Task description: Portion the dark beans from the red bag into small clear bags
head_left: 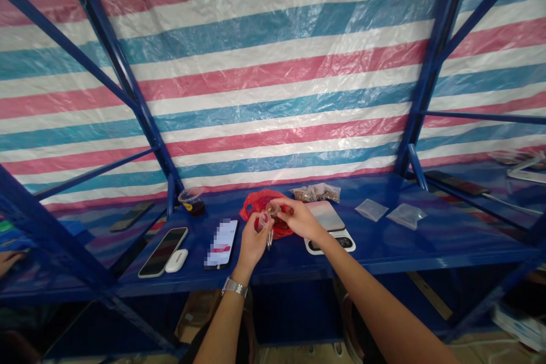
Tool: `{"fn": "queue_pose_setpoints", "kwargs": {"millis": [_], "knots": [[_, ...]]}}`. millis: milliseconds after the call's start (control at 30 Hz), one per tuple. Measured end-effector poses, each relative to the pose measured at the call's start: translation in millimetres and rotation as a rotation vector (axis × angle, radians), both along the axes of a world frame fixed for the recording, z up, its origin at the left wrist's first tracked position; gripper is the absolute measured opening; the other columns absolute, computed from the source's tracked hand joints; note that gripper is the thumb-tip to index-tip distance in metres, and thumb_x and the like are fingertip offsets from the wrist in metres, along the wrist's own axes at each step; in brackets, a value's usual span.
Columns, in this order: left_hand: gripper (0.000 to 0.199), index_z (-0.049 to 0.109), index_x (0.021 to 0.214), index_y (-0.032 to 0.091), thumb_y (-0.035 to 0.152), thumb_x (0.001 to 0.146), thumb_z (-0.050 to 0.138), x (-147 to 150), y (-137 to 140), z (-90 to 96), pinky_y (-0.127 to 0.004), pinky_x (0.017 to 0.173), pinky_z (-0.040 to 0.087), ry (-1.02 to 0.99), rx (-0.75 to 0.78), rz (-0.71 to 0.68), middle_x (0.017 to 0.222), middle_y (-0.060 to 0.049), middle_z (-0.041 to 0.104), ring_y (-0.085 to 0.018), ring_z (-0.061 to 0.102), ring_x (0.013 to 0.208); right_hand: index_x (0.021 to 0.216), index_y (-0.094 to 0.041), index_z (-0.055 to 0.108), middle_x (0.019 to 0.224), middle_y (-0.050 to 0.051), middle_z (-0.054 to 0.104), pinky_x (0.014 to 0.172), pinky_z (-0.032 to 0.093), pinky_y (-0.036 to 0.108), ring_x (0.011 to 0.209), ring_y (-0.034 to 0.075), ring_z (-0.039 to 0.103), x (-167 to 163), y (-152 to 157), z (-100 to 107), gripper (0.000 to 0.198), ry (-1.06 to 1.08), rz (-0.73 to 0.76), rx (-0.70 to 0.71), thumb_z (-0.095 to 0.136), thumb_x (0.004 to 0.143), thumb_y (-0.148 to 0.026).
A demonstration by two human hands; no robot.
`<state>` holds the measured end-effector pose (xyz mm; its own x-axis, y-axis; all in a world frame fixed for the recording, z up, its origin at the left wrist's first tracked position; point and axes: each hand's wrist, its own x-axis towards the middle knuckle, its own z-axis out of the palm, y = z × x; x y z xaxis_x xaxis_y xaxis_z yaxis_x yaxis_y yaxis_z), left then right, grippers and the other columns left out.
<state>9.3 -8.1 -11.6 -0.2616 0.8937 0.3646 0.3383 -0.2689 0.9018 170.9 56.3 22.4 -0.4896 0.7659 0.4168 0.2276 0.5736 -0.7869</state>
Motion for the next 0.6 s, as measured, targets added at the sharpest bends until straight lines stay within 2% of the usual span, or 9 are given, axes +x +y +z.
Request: {"fn": "queue_pose_setpoints", "kwargs": {"millis": [100,200,267,400,600], "knots": [[0.026,0.066,0.095,0.02,0.044,0.086,0.068,2,1,-0.9,-0.027,0.071,0.045,0.062,-0.008,0.006,0.083,-0.001,0.07,-0.018,0.063,0.074,0.122,-0.021,0.073,0.123,0.007,0.072,0.108,0.047,0.038,0.117,0.021,0.065,4,-10,5,0.042,-0.069,0.003,0.149,0.057,0.086,-0.004],[0.027,0.068,0.106,0.02,0.033,0.082,0.07,4,1,-0.9,-0.029,0.08,0.047,0.106,0.013,0.005,0.097,-0.004,0.074,-0.021,0.067,0.086,0.124,-0.024,0.073,0.124,0.008,0.068,0.106,0.046,0.037,0.116,0.022,0.061,8,-18,7,0.048,-0.192,0.003,0.339,0.057,0.085,0.0],[0.029,0.07,0.108,0.02,0.031,0.081,0.071,7,1,-0.1,-0.032,0.085,0.048,0.112,0.016,-0.025,0.102,-0.006,0.076,-0.023,0.068,0.092,0.126,-0.027,0.071,0.128,0.008,0.064,0.105,0.047,0.036,0.118,0.022,0.059,9,-21,9,0.054,-0.274,0.014,0.404,0.057,0.083,0.002],[0.03,0.073,0.105,0.018,0.037,0.081,0.073,12,2,2.6,-0.032,0.083,0.05,0.082,-0.013,-0.08,0.096,-0.008,0.077,-0.023,0.07,0.087,0.124,-0.026,0.07,0.13,0.007,0.061,0.101,0.047,0.031,0.117,0.021,0.059,10,-25,14,0.057,-0.313,0.067,0.431,0.055,0.078,0.006],[0.035,0.072,0.104,0.016,0.042,0.081,0.074,11,2,3.5,-0.034,0.086,0.051,-0.022,-0.011,-0.108,0.097,-0.009,0.077,-0.024,0.069,0.091,0.118,-0.025,0.071,0.128,0.006,0.061,0.098,0.048,0.028,0.116,0.019,0.061,7,-29,20,0.054,-0.263,0.092,0.426,0.049,0.08,0.006]]}}
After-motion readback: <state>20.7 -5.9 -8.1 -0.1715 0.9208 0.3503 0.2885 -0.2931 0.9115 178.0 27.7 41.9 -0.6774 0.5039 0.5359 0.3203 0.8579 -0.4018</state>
